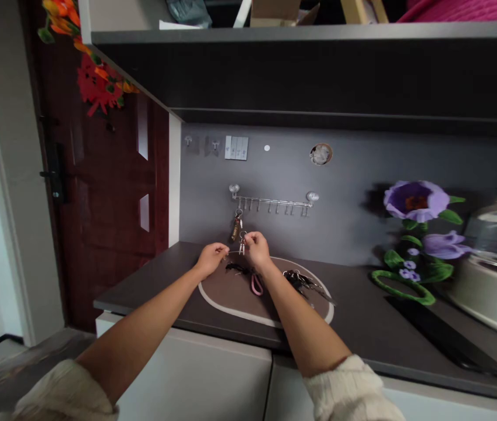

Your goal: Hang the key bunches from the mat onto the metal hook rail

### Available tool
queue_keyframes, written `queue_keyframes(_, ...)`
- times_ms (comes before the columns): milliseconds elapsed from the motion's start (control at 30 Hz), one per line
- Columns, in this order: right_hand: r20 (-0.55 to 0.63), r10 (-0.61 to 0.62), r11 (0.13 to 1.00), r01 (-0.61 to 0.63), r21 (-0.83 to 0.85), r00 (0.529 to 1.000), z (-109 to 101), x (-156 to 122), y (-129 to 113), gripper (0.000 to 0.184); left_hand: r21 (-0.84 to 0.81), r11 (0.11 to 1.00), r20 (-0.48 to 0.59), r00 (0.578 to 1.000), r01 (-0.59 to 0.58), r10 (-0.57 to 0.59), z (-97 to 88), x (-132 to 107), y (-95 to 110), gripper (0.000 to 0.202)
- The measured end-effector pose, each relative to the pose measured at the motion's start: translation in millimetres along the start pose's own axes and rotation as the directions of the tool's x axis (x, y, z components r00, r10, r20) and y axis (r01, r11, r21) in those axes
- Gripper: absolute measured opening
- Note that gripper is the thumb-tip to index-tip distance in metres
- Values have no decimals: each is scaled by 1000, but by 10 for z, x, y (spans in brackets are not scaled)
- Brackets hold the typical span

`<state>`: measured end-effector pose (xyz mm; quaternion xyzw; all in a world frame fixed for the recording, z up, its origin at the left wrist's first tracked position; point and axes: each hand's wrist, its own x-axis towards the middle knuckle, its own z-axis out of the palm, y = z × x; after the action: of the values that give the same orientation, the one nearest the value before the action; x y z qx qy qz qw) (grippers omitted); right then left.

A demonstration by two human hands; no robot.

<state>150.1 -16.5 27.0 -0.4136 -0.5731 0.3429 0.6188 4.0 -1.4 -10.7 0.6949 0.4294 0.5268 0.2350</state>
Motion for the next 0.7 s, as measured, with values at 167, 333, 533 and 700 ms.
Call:
queue_keyframes(167,-32,97,982,-91,167,995,24,260,-230,5,134,990,19,999,-48,46,26,-3,-52,17)
queue_keyframes(333,-58,127,965,-110,239,990,104,567,-383,12,190,980,26,998,-68,64,57,10,-94,19)
queue_keyframes(533,-154,194,961,-157,228,969,248,836,-422,14,186,981,4,999,-48,48,85,38,-144,19)
queue_keyframes(700,-229,232,952,-172,253,946,327,948,-378,12,193,981,-5,1000,-25,27,101,64,-164,19)
